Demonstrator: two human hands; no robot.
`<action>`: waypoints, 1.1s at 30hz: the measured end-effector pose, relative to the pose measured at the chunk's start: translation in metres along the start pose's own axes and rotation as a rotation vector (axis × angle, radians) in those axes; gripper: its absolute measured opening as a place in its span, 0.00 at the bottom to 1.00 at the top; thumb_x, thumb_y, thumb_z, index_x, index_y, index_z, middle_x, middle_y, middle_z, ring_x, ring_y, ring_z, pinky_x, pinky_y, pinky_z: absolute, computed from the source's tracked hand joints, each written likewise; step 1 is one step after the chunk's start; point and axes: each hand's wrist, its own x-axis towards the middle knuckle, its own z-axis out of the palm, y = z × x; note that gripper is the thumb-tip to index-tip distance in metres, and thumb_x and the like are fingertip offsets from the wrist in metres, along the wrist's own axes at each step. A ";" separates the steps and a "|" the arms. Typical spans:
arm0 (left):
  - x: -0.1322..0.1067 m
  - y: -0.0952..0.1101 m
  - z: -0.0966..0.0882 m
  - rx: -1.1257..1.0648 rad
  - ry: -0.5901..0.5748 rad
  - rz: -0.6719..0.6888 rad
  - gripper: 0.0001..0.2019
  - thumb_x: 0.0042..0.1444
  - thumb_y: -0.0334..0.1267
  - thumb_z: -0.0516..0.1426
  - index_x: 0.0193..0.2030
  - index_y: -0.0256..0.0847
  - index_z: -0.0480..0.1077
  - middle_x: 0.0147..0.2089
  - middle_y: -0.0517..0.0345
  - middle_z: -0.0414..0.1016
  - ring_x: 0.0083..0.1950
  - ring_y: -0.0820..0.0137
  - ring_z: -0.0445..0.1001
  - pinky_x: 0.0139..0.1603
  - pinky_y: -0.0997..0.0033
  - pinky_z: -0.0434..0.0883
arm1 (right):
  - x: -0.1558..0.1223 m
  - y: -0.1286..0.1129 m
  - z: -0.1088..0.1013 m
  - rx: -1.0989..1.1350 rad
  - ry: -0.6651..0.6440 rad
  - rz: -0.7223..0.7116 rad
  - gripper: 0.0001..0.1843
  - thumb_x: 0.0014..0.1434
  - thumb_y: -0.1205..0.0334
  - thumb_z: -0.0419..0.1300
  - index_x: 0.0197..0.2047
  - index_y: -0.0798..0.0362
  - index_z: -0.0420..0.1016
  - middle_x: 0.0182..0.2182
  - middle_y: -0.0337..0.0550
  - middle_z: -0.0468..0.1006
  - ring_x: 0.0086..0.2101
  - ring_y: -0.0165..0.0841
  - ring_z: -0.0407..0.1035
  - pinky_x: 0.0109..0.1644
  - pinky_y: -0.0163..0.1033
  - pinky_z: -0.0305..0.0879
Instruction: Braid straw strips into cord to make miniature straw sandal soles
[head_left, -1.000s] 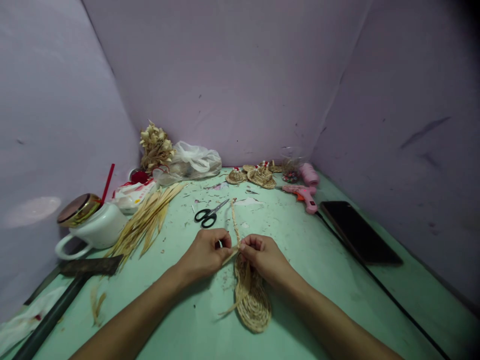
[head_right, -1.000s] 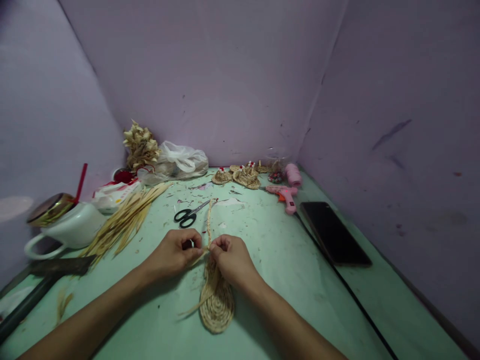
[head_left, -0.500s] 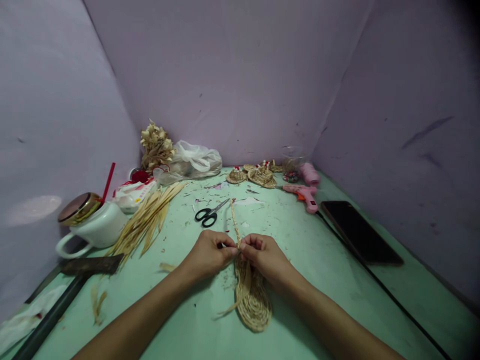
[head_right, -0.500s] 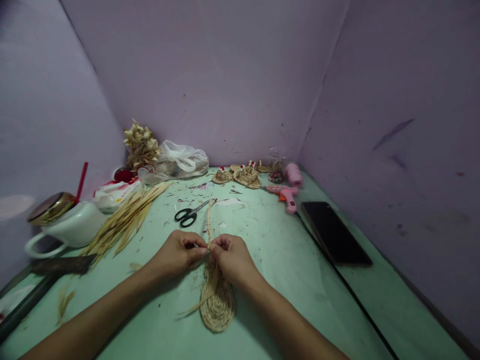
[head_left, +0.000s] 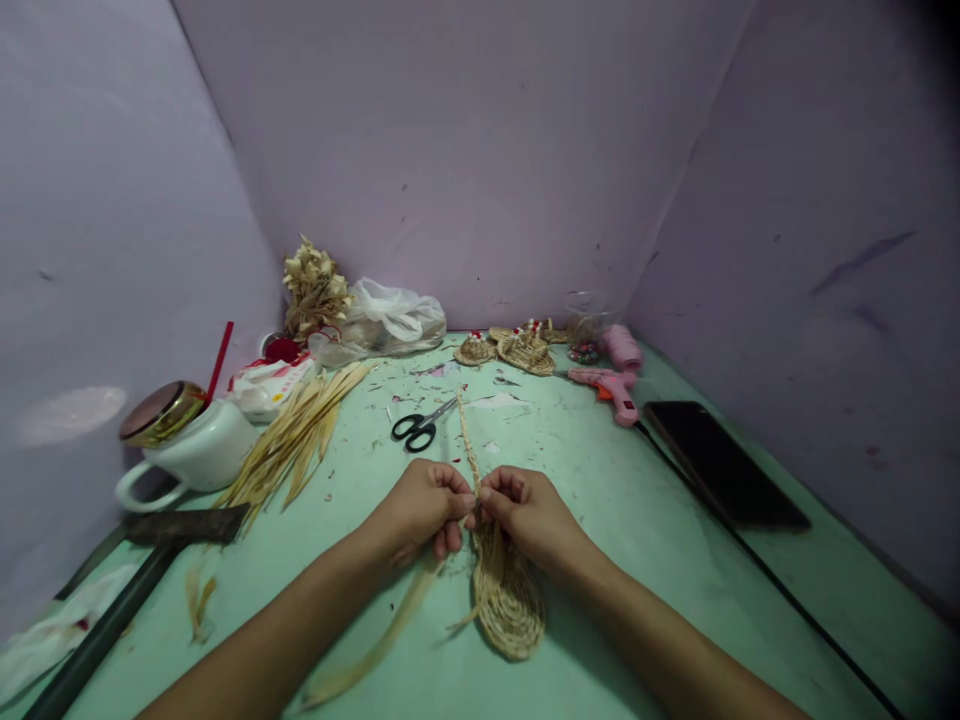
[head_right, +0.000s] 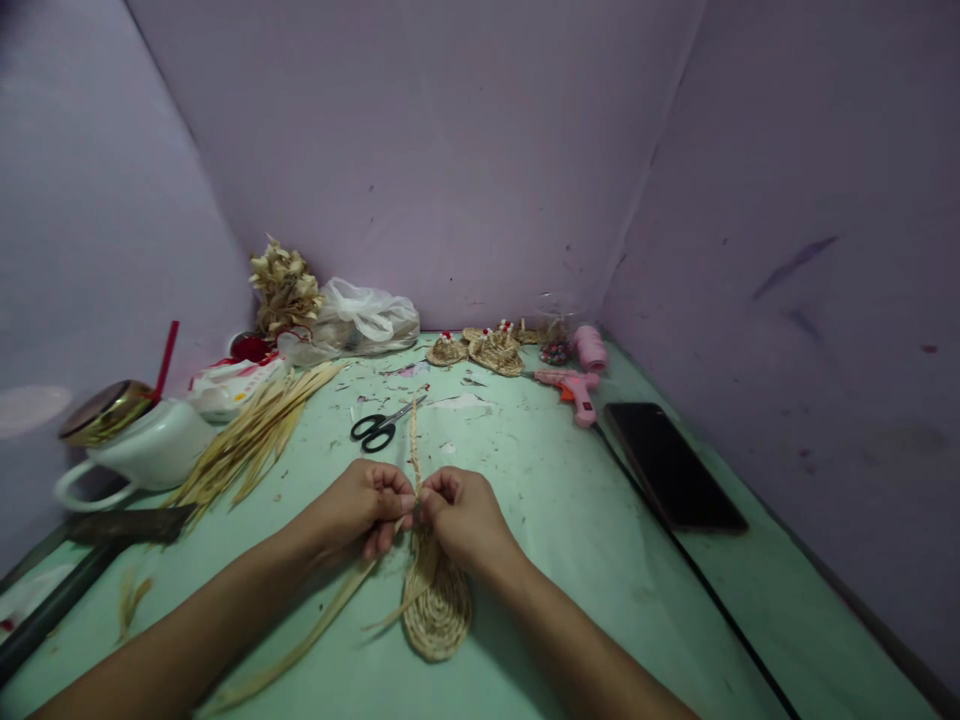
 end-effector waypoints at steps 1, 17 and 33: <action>0.000 0.000 0.000 -0.004 0.005 -0.001 0.03 0.39 0.32 0.54 0.21 0.35 0.62 0.14 0.63 0.65 0.11 0.78 0.59 0.08 0.81 0.54 | 0.000 0.000 0.000 -0.030 0.012 -0.010 0.06 0.46 0.63 0.54 0.23 0.56 0.66 0.16 0.38 0.68 0.19 0.25 0.58 0.22 0.30 0.51; 0.009 -0.012 0.007 0.173 0.198 0.245 0.06 0.38 0.35 0.53 0.18 0.34 0.64 0.16 0.66 0.57 0.20 0.80 0.53 0.20 0.78 0.51 | -0.001 -0.004 -0.005 -0.268 0.057 -0.096 0.06 0.46 0.64 0.53 0.23 0.55 0.70 0.18 0.38 0.69 0.21 0.27 0.60 0.24 0.31 0.53; 0.017 -0.021 0.013 -0.010 0.409 0.284 0.04 0.38 0.31 0.50 0.17 0.36 0.62 0.15 0.66 0.58 0.19 0.79 0.55 0.20 0.79 0.53 | -0.029 -0.015 0.005 -0.969 -0.014 -0.474 0.12 0.51 0.69 0.49 0.34 0.56 0.72 0.27 0.47 0.74 0.25 0.31 0.65 0.28 0.35 0.52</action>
